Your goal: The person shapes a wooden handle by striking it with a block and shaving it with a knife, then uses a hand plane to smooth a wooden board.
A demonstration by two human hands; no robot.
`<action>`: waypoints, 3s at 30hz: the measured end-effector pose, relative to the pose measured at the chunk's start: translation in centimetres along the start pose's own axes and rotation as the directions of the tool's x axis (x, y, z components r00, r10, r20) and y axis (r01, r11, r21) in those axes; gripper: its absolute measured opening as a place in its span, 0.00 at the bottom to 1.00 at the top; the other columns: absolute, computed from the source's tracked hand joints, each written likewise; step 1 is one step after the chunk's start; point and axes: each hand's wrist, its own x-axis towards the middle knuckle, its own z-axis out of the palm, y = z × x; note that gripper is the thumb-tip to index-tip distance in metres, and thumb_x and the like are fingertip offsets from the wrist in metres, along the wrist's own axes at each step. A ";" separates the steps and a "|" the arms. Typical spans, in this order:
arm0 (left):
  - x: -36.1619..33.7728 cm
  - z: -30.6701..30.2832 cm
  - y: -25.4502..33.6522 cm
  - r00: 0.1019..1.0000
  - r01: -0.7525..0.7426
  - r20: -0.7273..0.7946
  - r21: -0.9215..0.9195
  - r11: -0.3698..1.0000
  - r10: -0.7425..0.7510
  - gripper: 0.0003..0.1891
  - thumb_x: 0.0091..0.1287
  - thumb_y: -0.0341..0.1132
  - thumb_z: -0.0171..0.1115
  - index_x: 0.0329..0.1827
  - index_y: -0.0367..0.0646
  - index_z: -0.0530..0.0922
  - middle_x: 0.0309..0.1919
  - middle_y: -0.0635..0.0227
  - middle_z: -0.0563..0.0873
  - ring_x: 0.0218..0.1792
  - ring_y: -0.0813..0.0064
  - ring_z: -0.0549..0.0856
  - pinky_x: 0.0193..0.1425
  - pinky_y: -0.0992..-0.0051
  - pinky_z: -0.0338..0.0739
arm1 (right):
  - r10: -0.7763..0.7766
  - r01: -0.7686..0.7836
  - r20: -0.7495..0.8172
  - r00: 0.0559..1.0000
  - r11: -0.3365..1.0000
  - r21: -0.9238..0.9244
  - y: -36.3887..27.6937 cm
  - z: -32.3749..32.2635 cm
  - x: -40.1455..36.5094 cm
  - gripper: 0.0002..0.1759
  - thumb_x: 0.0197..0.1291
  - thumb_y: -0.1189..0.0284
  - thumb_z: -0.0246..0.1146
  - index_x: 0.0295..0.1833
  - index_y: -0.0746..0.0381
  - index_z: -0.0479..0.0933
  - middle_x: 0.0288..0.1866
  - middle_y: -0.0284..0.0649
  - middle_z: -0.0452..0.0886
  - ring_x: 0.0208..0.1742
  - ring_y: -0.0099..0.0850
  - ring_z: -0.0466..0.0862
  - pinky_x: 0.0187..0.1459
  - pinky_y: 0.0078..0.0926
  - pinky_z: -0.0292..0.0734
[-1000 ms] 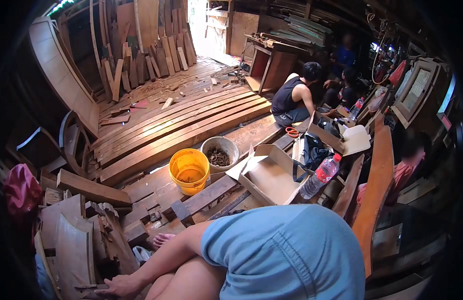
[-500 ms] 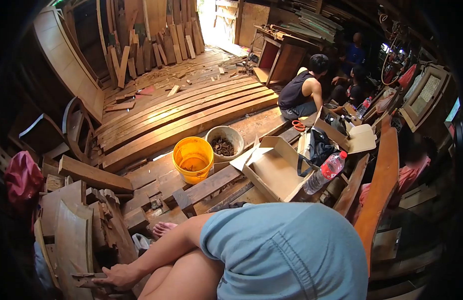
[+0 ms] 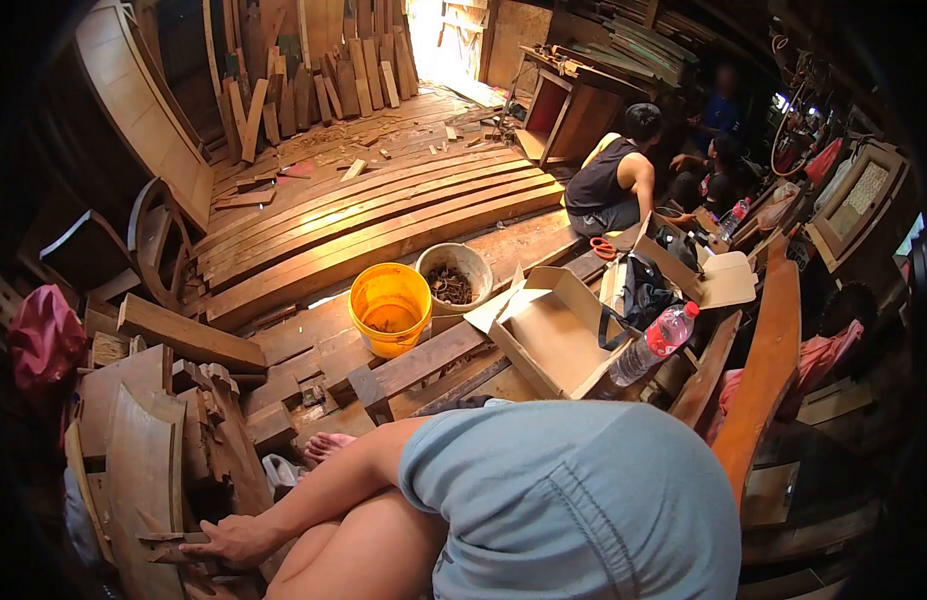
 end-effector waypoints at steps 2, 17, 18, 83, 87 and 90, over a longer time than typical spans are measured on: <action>-0.1 0.6 -0.3 0.999 -0.006 -0.034 0.008 1.000 0.007 0.16 0.65 0.53 0.61 0.39 0.50 0.82 0.25 0.65 0.84 0.26 0.61 0.84 0.27 0.61 0.75 | 0.030 -0.030 0.038 0.999 0.999 0.018 -0.1 -0.2 0.0 0.46 0.56 0.72 0.57 0.80 0.51 0.45 0.46 0.61 0.66 0.35 0.56 0.81 0.37 0.47 0.77; 0.0 0.9 0.1 0.999 -0.018 -0.040 -0.001 1.000 0.018 0.15 0.64 0.52 0.61 0.38 0.50 0.81 0.25 0.65 0.84 0.27 0.61 0.84 0.28 0.61 0.75 | 0.015 -0.016 0.032 0.999 0.999 0.029 -0.1 -0.4 0.0 0.44 0.59 0.70 0.56 0.80 0.47 0.46 0.44 0.61 0.67 0.34 0.55 0.81 0.35 0.46 0.76; -0.1 0.8 0.1 0.999 -0.021 -0.036 -0.003 1.000 0.021 0.15 0.64 0.52 0.61 0.38 0.50 0.81 0.25 0.64 0.84 0.27 0.61 0.84 0.28 0.60 0.75 | 0.015 -0.016 0.032 0.999 0.999 0.029 -0.1 -0.5 0.0 0.44 0.59 0.70 0.56 0.80 0.47 0.46 0.44 0.61 0.67 0.34 0.55 0.81 0.35 0.46 0.76; 0.5 0.1 3.2 0.962 0.186 0.246 -0.275 0.943 -0.118 0.17 0.63 0.52 0.63 0.44 0.50 0.80 0.32 0.57 0.85 0.35 0.53 0.84 0.36 0.55 0.76 | 0.014 -0.029 -0.074 0.997 0.979 -0.200 1.4 0.8 8.3 0.48 0.50 0.63 0.68 0.77 0.49 0.54 0.44 0.59 0.76 0.39 0.54 0.83 0.36 0.42 0.81; -0.1 0.5 0.5 0.955 0.221 0.239 -0.170 0.960 -0.178 0.16 0.61 0.52 0.66 0.40 0.51 0.80 0.27 0.61 0.85 0.30 0.56 0.85 0.32 0.59 0.77 | 0.188 -0.175 0.119 0.975 0.978 -0.114 0.3 -1.3 2.2 0.42 0.59 0.64 0.62 0.77 0.38 0.52 0.44 0.60 0.74 0.35 0.56 0.82 0.36 0.52 0.78; 0.0 1.1 0.3 0.967 0.233 0.145 -0.166 0.958 -0.210 0.19 0.59 0.52 0.68 0.39 0.47 0.79 0.27 0.60 0.85 0.32 0.58 0.86 0.33 0.61 0.81 | 0.119 -0.114 0.012 0.993 0.969 -0.221 0.2 -1.3 4.9 0.42 0.60 0.63 0.61 0.78 0.39 0.50 0.40 0.61 0.74 0.33 0.58 0.81 0.35 0.52 0.78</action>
